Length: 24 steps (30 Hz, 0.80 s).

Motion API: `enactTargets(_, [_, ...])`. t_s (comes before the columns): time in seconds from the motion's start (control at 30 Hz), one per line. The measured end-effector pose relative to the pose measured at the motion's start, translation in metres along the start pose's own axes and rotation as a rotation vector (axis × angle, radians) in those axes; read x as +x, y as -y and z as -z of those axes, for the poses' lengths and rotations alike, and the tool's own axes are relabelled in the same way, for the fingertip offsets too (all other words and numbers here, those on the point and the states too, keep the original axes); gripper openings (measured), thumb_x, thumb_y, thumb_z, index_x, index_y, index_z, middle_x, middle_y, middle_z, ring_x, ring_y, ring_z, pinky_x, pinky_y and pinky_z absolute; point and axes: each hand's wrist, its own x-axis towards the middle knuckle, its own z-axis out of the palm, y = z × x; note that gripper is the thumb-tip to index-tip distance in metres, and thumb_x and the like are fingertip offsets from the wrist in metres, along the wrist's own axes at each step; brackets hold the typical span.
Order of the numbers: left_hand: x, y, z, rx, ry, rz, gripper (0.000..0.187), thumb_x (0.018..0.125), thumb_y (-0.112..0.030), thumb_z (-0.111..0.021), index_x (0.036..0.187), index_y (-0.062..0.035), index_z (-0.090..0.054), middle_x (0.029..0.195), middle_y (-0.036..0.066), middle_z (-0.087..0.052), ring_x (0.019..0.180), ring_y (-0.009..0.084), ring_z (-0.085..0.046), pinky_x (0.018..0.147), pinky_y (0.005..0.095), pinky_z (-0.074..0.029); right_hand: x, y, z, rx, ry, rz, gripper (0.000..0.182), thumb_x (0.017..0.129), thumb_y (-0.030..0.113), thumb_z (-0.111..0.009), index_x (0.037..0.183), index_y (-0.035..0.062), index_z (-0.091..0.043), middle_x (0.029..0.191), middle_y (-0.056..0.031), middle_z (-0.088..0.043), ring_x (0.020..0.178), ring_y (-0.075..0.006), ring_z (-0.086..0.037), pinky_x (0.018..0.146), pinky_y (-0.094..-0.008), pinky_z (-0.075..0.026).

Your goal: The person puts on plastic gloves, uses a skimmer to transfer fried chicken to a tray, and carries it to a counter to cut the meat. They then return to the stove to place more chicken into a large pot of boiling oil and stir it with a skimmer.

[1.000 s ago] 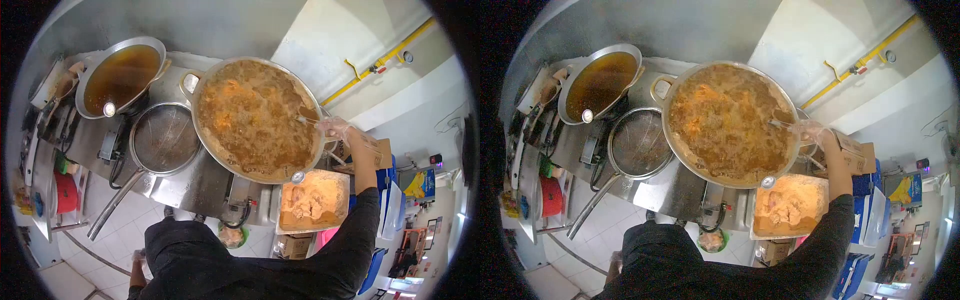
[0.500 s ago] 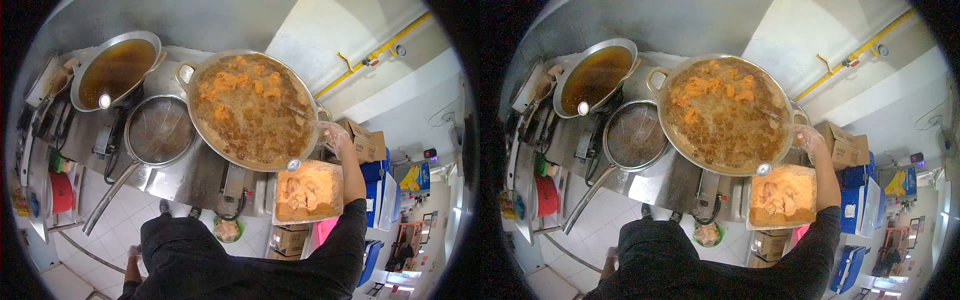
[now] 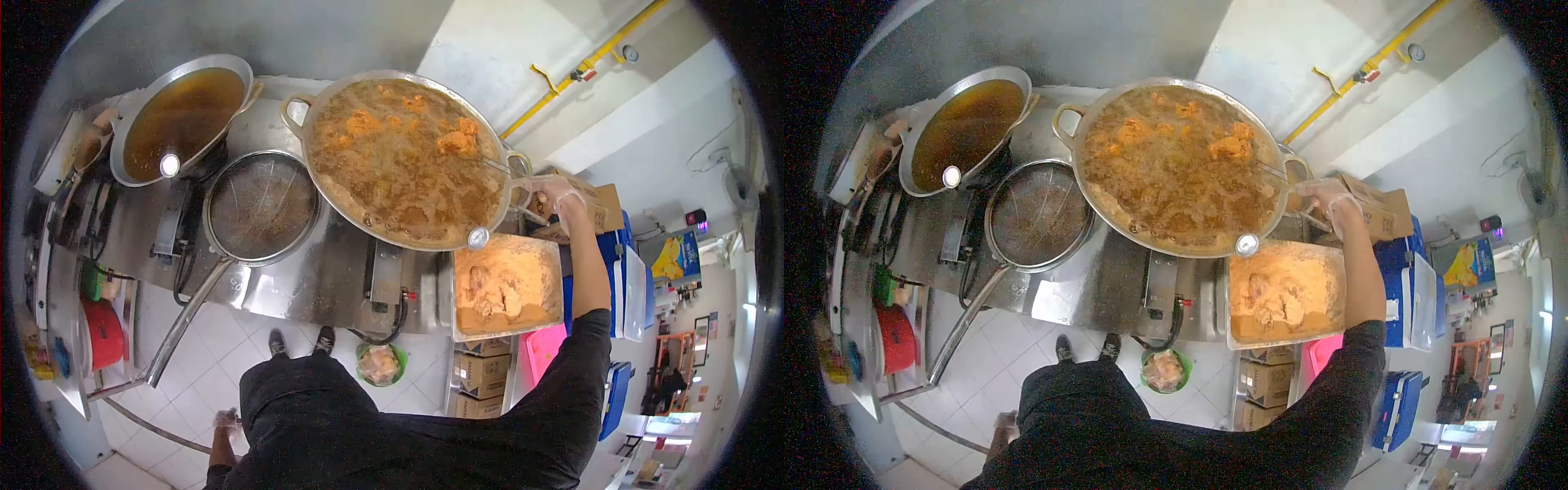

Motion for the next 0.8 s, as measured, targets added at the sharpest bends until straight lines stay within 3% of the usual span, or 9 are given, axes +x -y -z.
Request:
enactTargets(0.03, [-0.003, -0.005, 0.003, -0.038, 0.0, -0.037, 0.044, 0.096, -0.042, -0.058, 0.082, -0.0029, -0.072, 0.075, 0.014, -0.072, 0.066, 0.0265, -0.068, 0.059, 0.0443, -0.053, 0.003, -0.003, 0.001, -0.052, -0.008, 0.038, 0.035, 0.084, 0.027, -0.077, 0.112, 0.0071, -0.076, 0.103, -0.0055, -0.072, 0.078, -0.0169, -0.058, 0.066, -0.029, -0.047])
enactTargets(0.17, [-0.007, -0.01, 0.02, -0.063, 0.053, -0.161, 0.033, 0.098, -0.033, -0.057, 0.093, -0.0011, -0.067, 0.081, 0.017, -0.072, 0.067, 0.0283, -0.07, 0.058, 0.045, -0.056, -0.004, 0.019, 0.005, -0.456, -0.105, 0.092, 0.027, 0.083, 0.025, -0.075, 0.098, 0.0028, -0.078, 0.084, -0.0068, -0.073, 0.068, -0.0175, -0.06, 0.066, -0.0337, -0.048])
enactTargets(0.27, [0.001, 0.004, 0.034, 0.017, 0.139, -0.353, 0.031, 0.099, -0.027, -0.056, 0.104, 0.0024, -0.061, 0.085, 0.019, -0.072, 0.07, 0.0302, -0.071, 0.061, 0.0462, -0.061, -0.062, 0.056, -0.013, -0.615, -0.259, 0.17, 0.029, 0.085, 0.029, -0.072, 0.092, 0.0002, -0.077, 0.082, -0.0167, -0.073, 0.074, -0.0283, -0.066, 0.072, -0.0407, -0.051])
enactTargets(0.37, [0.031, 0.038, 0.025, -0.206, 0.237, -0.314, 0.034, 0.099, -0.027, -0.055, 0.107, 0.0059, -0.058, 0.088, 0.021, -0.072, 0.072, 0.0321, -0.072, 0.062, 0.0473, -0.061, -0.101, 0.08, -0.046, -0.922, -0.411, 0.264, 0.026, 0.089, 0.026, -0.067, 0.091, 0.0009, -0.075, 0.089, -0.0225, -0.073, 0.083, -0.0348, -0.071, 0.077, -0.0444, -0.055])
enactTargets(0.43, [0.047, 0.052, 0.02, -0.851, 0.256, 0.081, 0.035, 0.099, -0.028, -0.056, 0.106, 0.0061, -0.058, 0.087, 0.021, -0.072, 0.071, 0.033, -0.071, 0.057, 0.0464, -0.059, -0.124, 0.092, -0.069, -1.092, -0.449, 0.298, 0.023, 0.09, 0.021, -0.063, 0.094, 0.0015, -0.075, 0.094, -0.0235, -0.073, 0.089, -0.0363, -0.072, 0.079, -0.0454, -0.057])
enactTargets(0.5, [0.06, 0.058, 0.016, -1.036, 0.244, 0.319, 0.036, 0.099, -0.029, -0.056, 0.105, 0.006, -0.058, 0.086, 0.021, -0.071, 0.07, 0.0338, -0.071, 0.055, 0.0457, -0.057, -0.142, 0.102, -0.088, -1.218, -0.431, 0.274, 0.022, 0.091, 0.014, -0.059, 0.098, 0.0018, -0.075, 0.099, -0.0227, -0.073, 0.095, -0.0355, -0.073, 0.08, -0.045, -0.058])
enactTargets(0.6, [0.077, 0.061, 0.014, -0.714, 0.209, 0.347, 0.036, 0.1, -0.03, -0.056, 0.104, 0.0056, -0.058, 0.085, 0.021, -0.071, 0.07, 0.0343, -0.07, 0.054, 0.0453, -0.056, -0.16, 0.099, -0.101, -1.296, -0.465, 0.318, 0.02, 0.091, 0.012, -0.058, 0.095, 0.0024, -0.075, 0.095, -0.0228, -0.073, 0.088, -0.0357, -0.074, 0.075, -0.0451, -0.059])
enactTargets(0.73, [0.095, 0.071, 0.019, -0.69, 0.259, 0.154, 0.035, 0.1, -0.029, -0.054, 0.101, 0.005, -0.059, 0.086, 0.02, -0.069, 0.074, 0.0335, -0.07, 0.057, 0.046, -0.057, -0.188, 0.105, -0.092, -1.36, -0.625, 0.274, 0.019, 0.09, 0.012, -0.059, 0.093, 0.0028, -0.076, 0.09, -0.0205, -0.073, 0.083, -0.0358, -0.074, 0.073, -0.0441, -0.06])
enactTargets(0.8, [0.103, 0.074, 0.02, -0.694, 0.276, 0.086, 0.034, 0.1, -0.029, -0.054, 0.1, 0.0048, -0.059, 0.086, 0.02, -0.068, 0.076, 0.0332, -0.07, 0.059, 0.0464, -0.057, -0.226, 0.134, -0.079, -1.192, -0.696, 0.242, 0.018, 0.09, 0.012, -0.06, 0.091, 0.003, -0.076, 0.093, -0.0215, -0.073, 0.09, -0.0369, -0.073, 0.079, -0.0431, -0.059])
